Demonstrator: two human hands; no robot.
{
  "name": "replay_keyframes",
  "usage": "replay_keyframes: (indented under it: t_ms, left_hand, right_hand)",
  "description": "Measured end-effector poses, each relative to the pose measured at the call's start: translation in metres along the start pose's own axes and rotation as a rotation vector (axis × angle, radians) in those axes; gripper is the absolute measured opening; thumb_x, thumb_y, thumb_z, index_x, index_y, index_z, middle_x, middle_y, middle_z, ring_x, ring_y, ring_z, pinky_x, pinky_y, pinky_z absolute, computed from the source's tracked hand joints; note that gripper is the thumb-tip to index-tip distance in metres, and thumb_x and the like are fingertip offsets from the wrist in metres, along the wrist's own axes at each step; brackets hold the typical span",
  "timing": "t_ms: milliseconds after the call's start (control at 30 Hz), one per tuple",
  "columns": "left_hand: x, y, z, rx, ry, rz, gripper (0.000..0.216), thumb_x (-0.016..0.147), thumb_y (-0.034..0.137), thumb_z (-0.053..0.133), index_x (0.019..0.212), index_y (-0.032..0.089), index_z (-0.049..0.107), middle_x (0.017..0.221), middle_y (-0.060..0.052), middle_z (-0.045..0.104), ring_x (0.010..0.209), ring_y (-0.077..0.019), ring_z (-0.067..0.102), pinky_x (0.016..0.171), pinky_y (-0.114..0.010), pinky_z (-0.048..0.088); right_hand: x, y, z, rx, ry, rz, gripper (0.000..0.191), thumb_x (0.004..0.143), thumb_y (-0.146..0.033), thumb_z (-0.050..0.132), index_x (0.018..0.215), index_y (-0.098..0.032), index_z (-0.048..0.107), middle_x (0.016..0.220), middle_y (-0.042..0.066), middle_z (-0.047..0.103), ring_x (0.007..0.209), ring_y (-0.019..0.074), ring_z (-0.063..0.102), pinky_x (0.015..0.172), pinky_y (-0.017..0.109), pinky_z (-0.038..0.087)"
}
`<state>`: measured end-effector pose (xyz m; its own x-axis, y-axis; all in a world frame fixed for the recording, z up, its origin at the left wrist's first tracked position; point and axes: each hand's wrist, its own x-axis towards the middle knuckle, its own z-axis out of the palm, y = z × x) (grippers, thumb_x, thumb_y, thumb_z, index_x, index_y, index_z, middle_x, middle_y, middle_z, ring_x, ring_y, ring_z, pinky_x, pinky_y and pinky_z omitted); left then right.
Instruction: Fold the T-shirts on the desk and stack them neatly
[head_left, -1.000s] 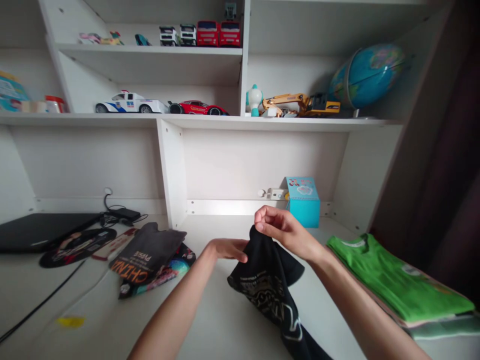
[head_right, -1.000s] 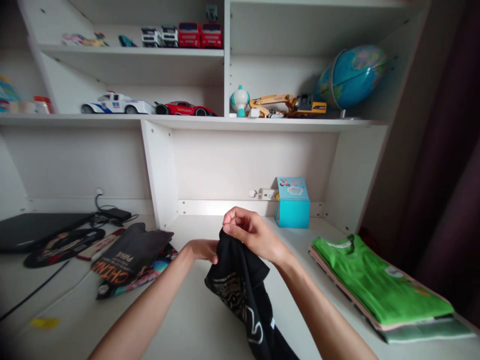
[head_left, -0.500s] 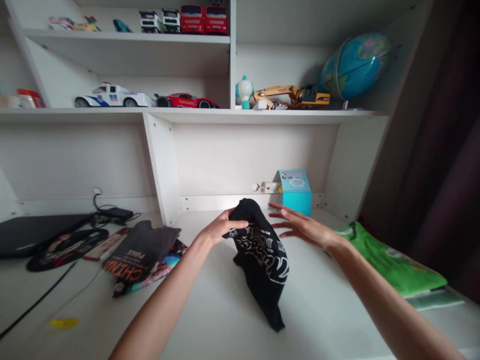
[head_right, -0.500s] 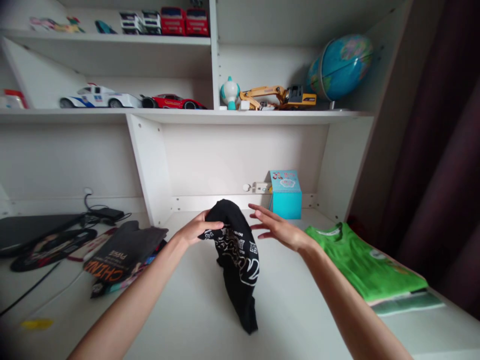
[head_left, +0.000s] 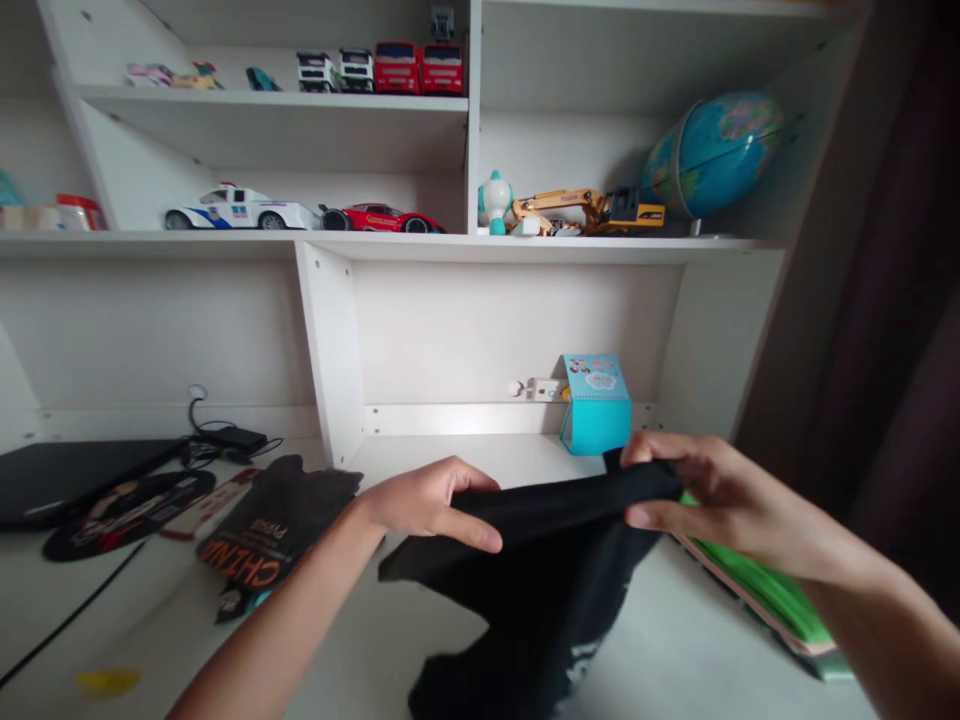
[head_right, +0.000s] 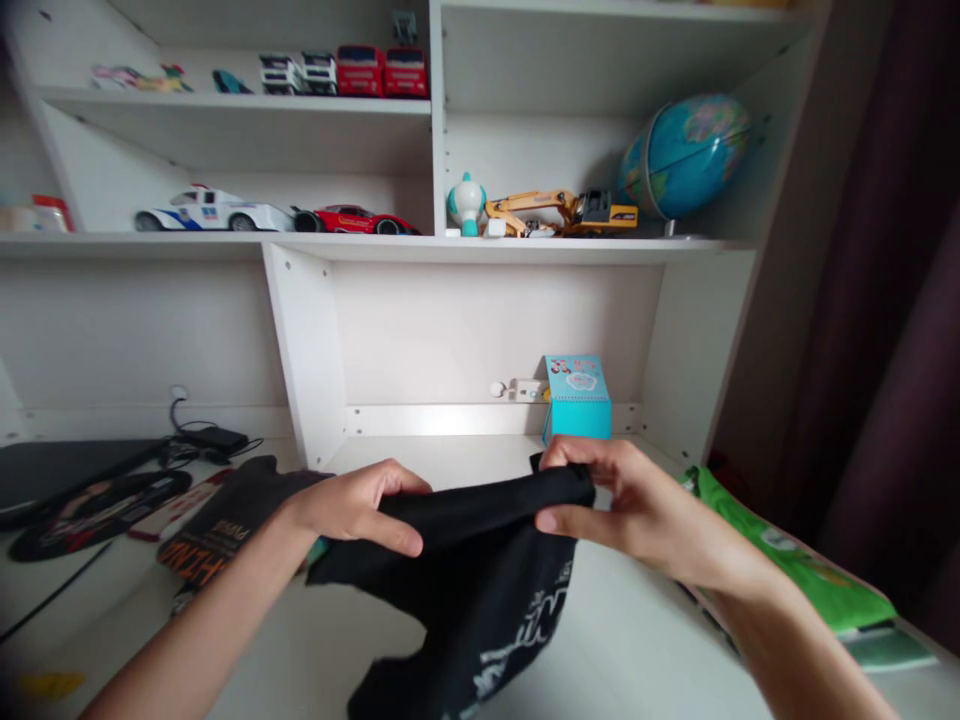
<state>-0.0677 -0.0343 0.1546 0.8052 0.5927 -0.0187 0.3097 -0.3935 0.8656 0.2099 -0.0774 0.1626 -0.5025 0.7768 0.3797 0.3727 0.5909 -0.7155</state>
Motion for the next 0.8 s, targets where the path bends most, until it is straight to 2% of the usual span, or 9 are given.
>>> replay_keyframes:
  t_ms: [133,233,367,433,467,533,633,733,800]
  left_hand:
    - [-0.017,0.000,0.000,0.206,0.091,-0.015,0.023,0.073,0.036,0.063,0.081,0.014,0.064,0.077,0.000,0.061,0.073,-0.0145,0.055,0.067,-0.023,0.042]
    - [-0.027,-0.010,0.001,0.157,0.135,-0.018,0.026,0.077,0.037,0.059,0.091,0.017,0.063,0.089,-0.001,0.064,0.084,-0.0165,0.057,0.073,-0.024,0.044]
    - [-0.018,-0.050,-0.017,0.040,0.217,-0.147,0.033,0.072,0.042,0.064,0.094,0.018,0.063,0.096,-0.002,0.067,0.090,-0.0187,0.059,0.077,-0.027,0.046]
    - [0.002,-0.067,-0.036,0.039,0.372,-0.196,0.033,0.071,0.042,0.063,0.092,0.017,0.064,0.096,-0.004,0.067,0.090,-0.0202,0.059,0.077,-0.029,0.046]
    - [0.014,-0.071,-0.046,0.046,0.488,-0.184,0.033,0.073,0.042,0.060,0.091,0.015,0.064,0.095,-0.006,0.067,0.089,-0.0211,0.060,0.076,-0.030,0.047]
    - [0.039,-0.063,-0.066,0.110,0.775,-0.051,0.033,0.076,0.041,0.054,0.090,0.012,0.064,0.093,-0.008,0.067,0.088,-0.0223,0.060,0.075,-0.031,0.047]
    - [0.055,-0.022,-0.083,0.316,1.137,0.316,0.031,0.080,0.037,0.049,0.093,0.013,0.063,0.096,-0.007,0.067,0.091,-0.0208,0.059,0.083,-0.030,0.044]
    - [0.032,0.017,-0.078,0.462,1.178,0.452,0.030,0.082,0.036,0.049,0.096,0.014,0.064,0.099,-0.005,0.067,0.093,-0.0194,0.059,0.084,-0.027,0.044]
    - [0.005,0.025,-0.063,0.494,1.041,0.367,0.028,0.082,0.036,0.051,0.096,0.017,0.065,0.097,-0.004,0.067,0.091,-0.0185,0.059,0.080,-0.024,0.045]
  right_hand:
    - [-0.029,-0.014,-0.007,-0.187,0.192,-0.079,0.018,0.070,-0.033,0.069,0.083,-0.027,0.057,0.074,0.000,0.058,0.065,0.0154,0.055,0.053,0.022,0.045]
    - [-0.035,-0.014,-0.012,-0.265,0.330,-0.113,0.022,0.066,-0.037,0.071,0.079,-0.029,0.055,0.069,-0.001,0.056,0.061,0.0166,0.053,0.048,0.023,0.044]
    - [-0.005,0.019,-0.023,-0.189,0.357,-0.011,0.026,0.064,-0.043,0.071,0.072,-0.025,0.055,0.071,0.000,0.057,0.068,0.0175,0.054,0.057,0.025,0.045]
    - [0.025,0.046,-0.028,-0.138,0.366,0.093,0.032,0.059,-0.048,0.072,0.069,-0.021,0.057,0.068,0.000,0.058,0.065,0.0172,0.054,0.057,0.027,0.044]
    - [0.040,0.058,-0.030,-0.145,0.438,0.128,0.035,0.055,-0.049,0.073,0.067,-0.019,0.058,0.063,0.000,0.058,0.061,0.0164,0.053,0.055,0.027,0.043]
    - [0.067,0.072,-0.035,-0.238,0.636,0.130,0.035,0.056,-0.049,0.071,0.067,-0.017,0.061,0.060,0.000,0.058,0.055,0.0151,0.051,0.053,0.028,0.043]
    - [0.085,0.063,-0.043,-0.402,0.915,-0.063,0.026,0.067,-0.041,0.065,0.081,-0.019,0.066,0.074,0.002,0.065,0.065,0.0166,0.057,0.064,0.030,0.047]
    - [0.065,0.045,-0.042,-0.346,1.003,-0.246,0.023,0.074,-0.036,0.062,0.091,-0.022,0.066,0.091,0.002,0.066,0.082,0.0180,0.061,0.077,0.031,0.049]
    - [0.033,0.046,-0.034,-0.301,0.930,-0.205,0.020,0.075,-0.037,0.061,0.086,-0.021,0.067,0.088,0.002,0.067,0.080,0.0192,0.061,0.077,0.032,0.049]
